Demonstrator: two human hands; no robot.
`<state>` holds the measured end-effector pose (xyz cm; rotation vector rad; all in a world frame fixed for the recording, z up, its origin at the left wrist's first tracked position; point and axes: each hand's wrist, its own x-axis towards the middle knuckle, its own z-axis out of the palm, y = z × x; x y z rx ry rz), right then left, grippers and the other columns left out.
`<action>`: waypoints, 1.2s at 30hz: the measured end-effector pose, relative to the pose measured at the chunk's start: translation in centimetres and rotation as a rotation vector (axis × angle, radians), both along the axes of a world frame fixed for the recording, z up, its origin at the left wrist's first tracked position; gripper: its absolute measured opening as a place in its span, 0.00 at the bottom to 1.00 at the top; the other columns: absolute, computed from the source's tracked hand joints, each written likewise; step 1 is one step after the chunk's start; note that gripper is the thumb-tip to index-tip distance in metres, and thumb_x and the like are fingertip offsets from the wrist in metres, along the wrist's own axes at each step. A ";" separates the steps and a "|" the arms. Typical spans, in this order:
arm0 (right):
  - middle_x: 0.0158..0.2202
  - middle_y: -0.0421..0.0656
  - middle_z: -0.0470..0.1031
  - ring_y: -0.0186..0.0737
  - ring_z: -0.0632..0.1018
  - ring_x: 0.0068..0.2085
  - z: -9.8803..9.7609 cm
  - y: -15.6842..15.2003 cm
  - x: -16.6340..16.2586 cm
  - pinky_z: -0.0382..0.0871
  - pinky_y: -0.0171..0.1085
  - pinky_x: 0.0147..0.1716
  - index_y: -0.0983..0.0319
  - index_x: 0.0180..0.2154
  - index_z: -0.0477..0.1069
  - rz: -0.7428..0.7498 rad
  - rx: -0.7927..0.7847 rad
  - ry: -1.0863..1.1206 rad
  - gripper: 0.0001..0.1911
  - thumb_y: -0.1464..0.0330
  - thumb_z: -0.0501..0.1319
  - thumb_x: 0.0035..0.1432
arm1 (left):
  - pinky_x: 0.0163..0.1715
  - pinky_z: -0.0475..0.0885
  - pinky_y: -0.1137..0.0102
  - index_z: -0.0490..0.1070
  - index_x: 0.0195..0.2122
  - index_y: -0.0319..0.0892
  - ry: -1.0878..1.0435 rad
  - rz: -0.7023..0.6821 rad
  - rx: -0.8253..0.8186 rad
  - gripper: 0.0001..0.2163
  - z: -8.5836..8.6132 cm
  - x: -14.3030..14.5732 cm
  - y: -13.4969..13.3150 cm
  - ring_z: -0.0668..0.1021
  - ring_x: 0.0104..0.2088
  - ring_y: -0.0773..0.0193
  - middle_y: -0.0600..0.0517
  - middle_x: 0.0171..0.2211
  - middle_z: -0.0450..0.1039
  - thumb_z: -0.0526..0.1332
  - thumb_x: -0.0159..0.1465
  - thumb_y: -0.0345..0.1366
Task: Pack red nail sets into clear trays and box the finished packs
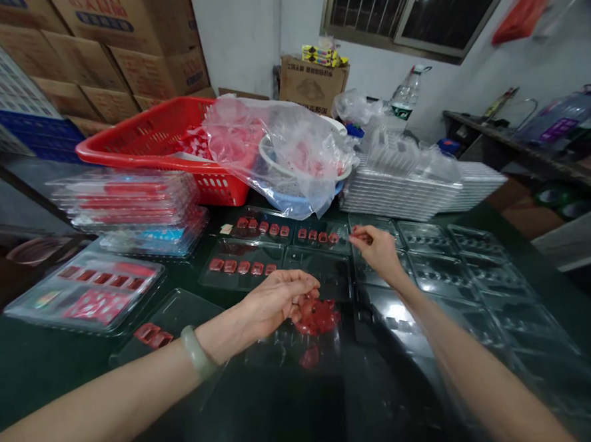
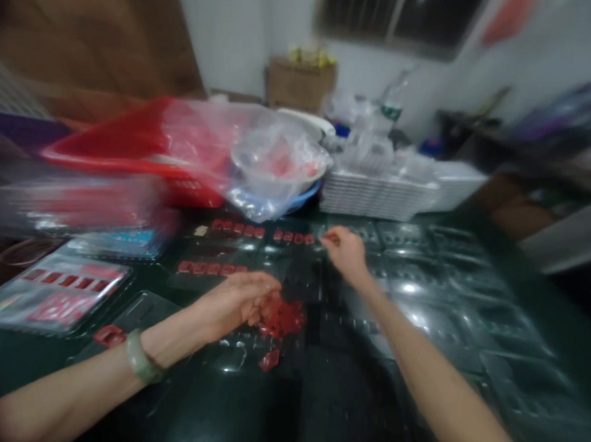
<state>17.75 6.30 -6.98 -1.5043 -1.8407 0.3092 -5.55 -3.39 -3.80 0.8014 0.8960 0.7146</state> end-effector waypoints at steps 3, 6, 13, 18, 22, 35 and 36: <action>0.31 0.43 0.78 0.38 0.77 0.31 -0.9 3.4 0.8 0.68 0.34 0.32 0.62 0.33 0.74 0.043 -0.036 -0.147 0.09 0.66 0.59 0.51 | 0.15 0.59 0.78 0.70 0.33 0.37 0.045 0.012 0.045 0.10 0.0 -1.0 -0.3 0.70 0.21 0.72 0.51 0.26 0.70 0.63 0.53 0.38; 0.30 0.42 0.78 0.39 0.77 0.33 -1.7 4.6 0.6 0.66 0.35 0.33 0.60 0.31 0.76 0.084 -0.050 -0.216 0.07 0.67 0.60 0.50 | 0.14 0.58 0.78 0.70 0.31 0.36 0.133 0.038 0.071 0.10 0.2 -1.7 -0.4 0.69 0.21 0.72 0.51 0.27 0.70 0.64 0.52 0.38; 0.32 0.43 0.77 0.37 0.75 0.33 -1.7 4.9 0.7 0.64 0.33 0.35 0.60 0.32 0.77 0.153 -0.049 -0.367 0.08 0.68 0.59 0.53 | 0.24 0.64 0.74 0.71 0.31 0.39 0.675 0.034 0.636 0.06 0.4 -0.9 3.1 0.70 0.25 0.68 0.53 0.25 0.71 0.58 0.55 0.35; 0.32 0.44 0.76 0.38 0.75 0.34 -1.5 4.6 0.2 0.63 0.33 0.33 0.59 0.34 0.77 0.126 -0.049 -0.456 0.10 0.65 0.58 0.55 | 0.35 0.65 0.68 0.72 0.34 0.43 1.185 0.005 1.135 0.08 -0.3 1.9 8.5 0.71 0.37 0.60 0.52 0.33 0.74 0.55 0.58 0.35; 0.32 0.44 0.76 0.38 0.75 0.33 -1.5 4.4 0.0 0.62 0.33 0.33 0.59 0.33 0.77 0.125 -0.086 -0.516 0.12 0.61 0.57 0.55 | 0.36 0.63 0.64 0.72 0.34 0.39 1.278 -0.085 1.243 0.10 -0.9 4.2 11.4 0.69 0.39 0.55 0.44 0.35 0.72 0.54 0.59 0.37; 0.32 0.41 0.76 0.37 0.74 0.33 -2.0 6.4 0.3 0.62 0.31 0.32 0.59 0.32 0.77 0.193 -0.206 -0.600 0.08 0.68 0.59 0.52 | 0.40 0.56 0.55 0.75 0.32 0.38 1.390 -0.380 1.440 0.09 -2.6 6.8 16.0 0.64 0.43 0.46 0.40 0.35 0.70 0.56 0.55 0.32; 0.32 0.41 0.76 0.37 0.74 0.34 -2.0 6.4 0.3 0.62 0.32 0.33 0.59 0.32 0.77 0.196 -0.206 -0.606 0.08 0.68 0.59 0.52 | 0.40 0.56 0.55 0.75 0.32 0.39 1.386 -0.400 1.455 0.09 -2.7 6.7 16.3 0.63 0.43 0.47 0.41 0.35 0.70 0.56 0.55 0.33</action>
